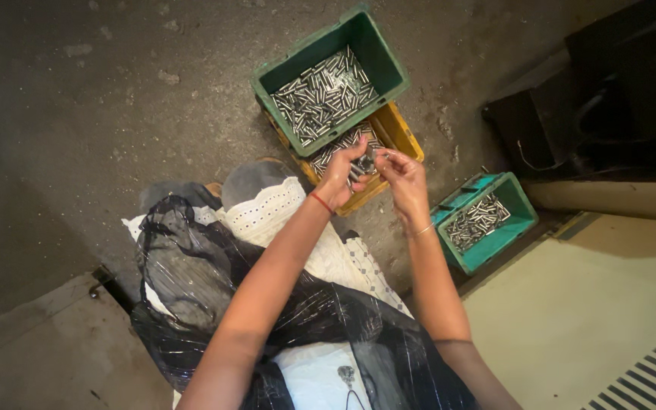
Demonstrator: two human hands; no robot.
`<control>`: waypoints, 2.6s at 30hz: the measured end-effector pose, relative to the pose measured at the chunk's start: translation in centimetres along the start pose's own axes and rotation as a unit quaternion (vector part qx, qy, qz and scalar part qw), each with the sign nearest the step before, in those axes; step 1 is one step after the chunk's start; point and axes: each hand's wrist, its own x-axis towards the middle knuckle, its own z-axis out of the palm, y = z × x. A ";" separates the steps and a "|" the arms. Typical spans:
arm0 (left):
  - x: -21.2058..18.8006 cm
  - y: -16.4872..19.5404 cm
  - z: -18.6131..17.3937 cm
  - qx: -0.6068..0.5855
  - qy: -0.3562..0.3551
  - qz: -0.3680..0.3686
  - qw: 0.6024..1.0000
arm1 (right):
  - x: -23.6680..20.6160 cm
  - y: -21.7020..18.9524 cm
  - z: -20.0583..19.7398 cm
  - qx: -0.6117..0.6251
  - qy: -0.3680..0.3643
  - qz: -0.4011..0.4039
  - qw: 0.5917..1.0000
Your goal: The person collects small cylindrical metal parts from a machine tray, briefly measures one with a dial caliper, and then sorts the parts by hand into multiple plastic bins on the floor.
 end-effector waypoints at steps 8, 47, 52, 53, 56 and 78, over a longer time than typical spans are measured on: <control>0.5 1.3 0.9 -0.207 0.023 0.124 0.970 | -3.0 -2.8 1.7 -0.248 0.028 -0.271 0.930; 2.5 -0.3 -1.6 -0.118 0.051 0.095 0.987 | -3.7 -4.6 6.0 -0.456 0.078 -0.383 0.800; 1.5 0.5 -1.3 -0.075 0.039 0.058 0.995 | -2.8 -4.3 4.1 -0.204 0.079 -0.215 0.952; 1.4 0.6 -1.1 -0.056 0.037 0.038 0.997 | -2.6 -4.6 3.6 -0.248 0.104 -0.213 0.939; 1.2 0.7 -0.4 -0.006 0.027 -0.002 1.000 | -2.1 -5.4 2.3 -0.276 0.041 -0.318 0.906; -0.8 0.9 -0.5 -0.078 0.080 -0.001 0.994 | 9.1 -18.6 -30.1 -0.108 0.350 -0.393 0.844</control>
